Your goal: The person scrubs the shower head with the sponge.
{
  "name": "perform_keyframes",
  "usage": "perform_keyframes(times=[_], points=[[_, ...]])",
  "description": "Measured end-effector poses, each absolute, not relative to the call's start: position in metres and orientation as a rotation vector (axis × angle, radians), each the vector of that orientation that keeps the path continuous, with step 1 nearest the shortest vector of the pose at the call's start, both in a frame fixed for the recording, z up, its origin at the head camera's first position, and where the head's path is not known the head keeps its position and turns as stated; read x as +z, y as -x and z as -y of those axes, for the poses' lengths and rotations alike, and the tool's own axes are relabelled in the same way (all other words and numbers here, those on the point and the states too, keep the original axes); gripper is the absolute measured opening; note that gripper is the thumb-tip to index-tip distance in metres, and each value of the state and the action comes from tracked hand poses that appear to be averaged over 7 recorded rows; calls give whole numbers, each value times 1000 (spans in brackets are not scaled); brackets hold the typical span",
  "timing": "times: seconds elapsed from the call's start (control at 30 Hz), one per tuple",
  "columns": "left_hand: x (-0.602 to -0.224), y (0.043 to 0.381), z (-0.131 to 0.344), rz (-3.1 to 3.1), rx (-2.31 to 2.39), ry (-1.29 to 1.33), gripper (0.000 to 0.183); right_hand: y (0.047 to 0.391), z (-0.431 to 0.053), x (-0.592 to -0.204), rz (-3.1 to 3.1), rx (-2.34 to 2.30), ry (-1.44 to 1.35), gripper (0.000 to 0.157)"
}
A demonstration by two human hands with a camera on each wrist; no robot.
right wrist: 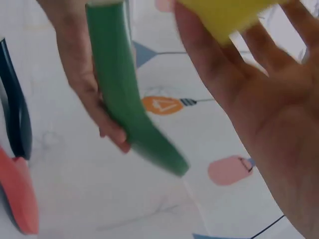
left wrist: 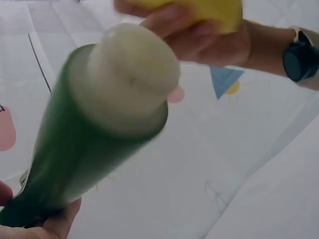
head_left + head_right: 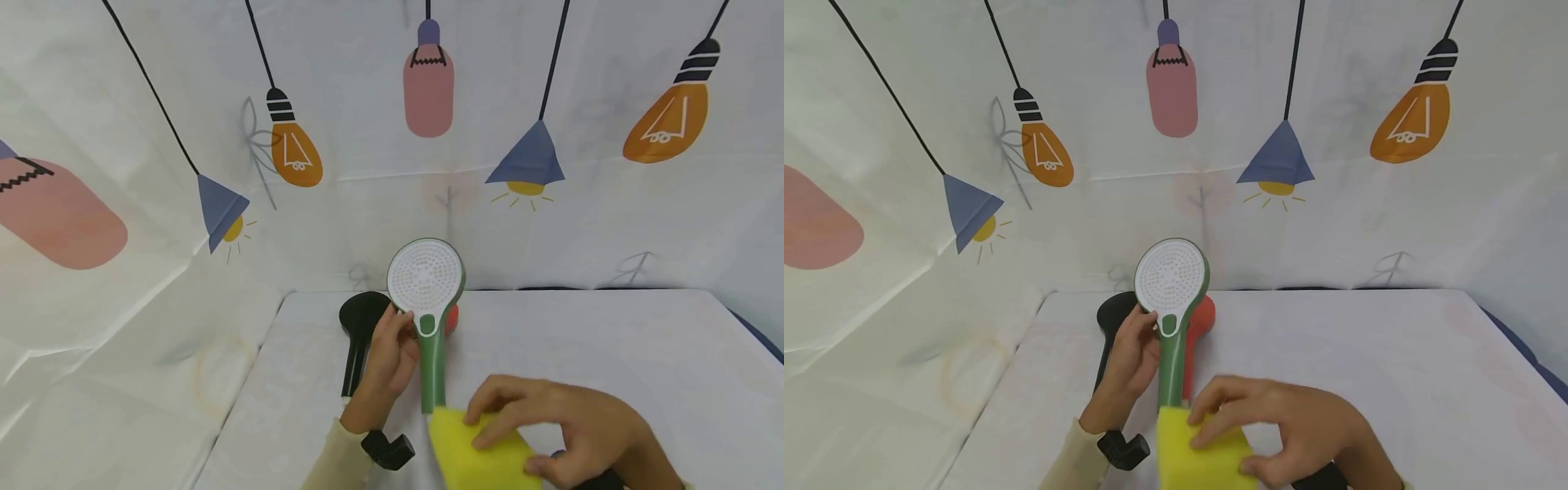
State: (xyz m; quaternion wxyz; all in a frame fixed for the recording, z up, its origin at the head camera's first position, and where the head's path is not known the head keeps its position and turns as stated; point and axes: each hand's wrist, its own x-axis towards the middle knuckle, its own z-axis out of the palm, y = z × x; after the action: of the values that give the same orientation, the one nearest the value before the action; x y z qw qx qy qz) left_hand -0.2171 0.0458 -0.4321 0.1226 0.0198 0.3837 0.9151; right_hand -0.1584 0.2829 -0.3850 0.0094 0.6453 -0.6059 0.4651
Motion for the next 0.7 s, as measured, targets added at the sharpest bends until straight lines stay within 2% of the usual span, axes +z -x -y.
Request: perform_keyframes(times=[0.07, 0.23, 0.3, 0.4, 0.47, 0.6, 0.7], points=[[-430, 217, -46, -1048, 2676, -54, 55, 165, -284, -387, 1875, 1554, -1778, 47], [-430, 212, -48, -817, 2610, -126, 74, 175, -277, -399, 1953, 1724, -974, 68], [-432, 209, -49, -768, 2550, -164, 74, 174, -271, -405, 2021, 1688, -783, 73], [-435, 206, -50, -738, 2446, -234, 53, 170, -262, -410, 2160, 1525, -637, 76], [-437, 205, -50, -721, 2396, -305, 48, 168, -258, -411, 2215, 1416, -608, 76], [-439, 204, -52, -797, 2353, -373, 57, 166, -254, -410, 2263, 1313, -565, 75], [-438, 205, -54, -933, 2353, -331, 78, 166, -253, -410, 2274, 1301, -574, 74]])
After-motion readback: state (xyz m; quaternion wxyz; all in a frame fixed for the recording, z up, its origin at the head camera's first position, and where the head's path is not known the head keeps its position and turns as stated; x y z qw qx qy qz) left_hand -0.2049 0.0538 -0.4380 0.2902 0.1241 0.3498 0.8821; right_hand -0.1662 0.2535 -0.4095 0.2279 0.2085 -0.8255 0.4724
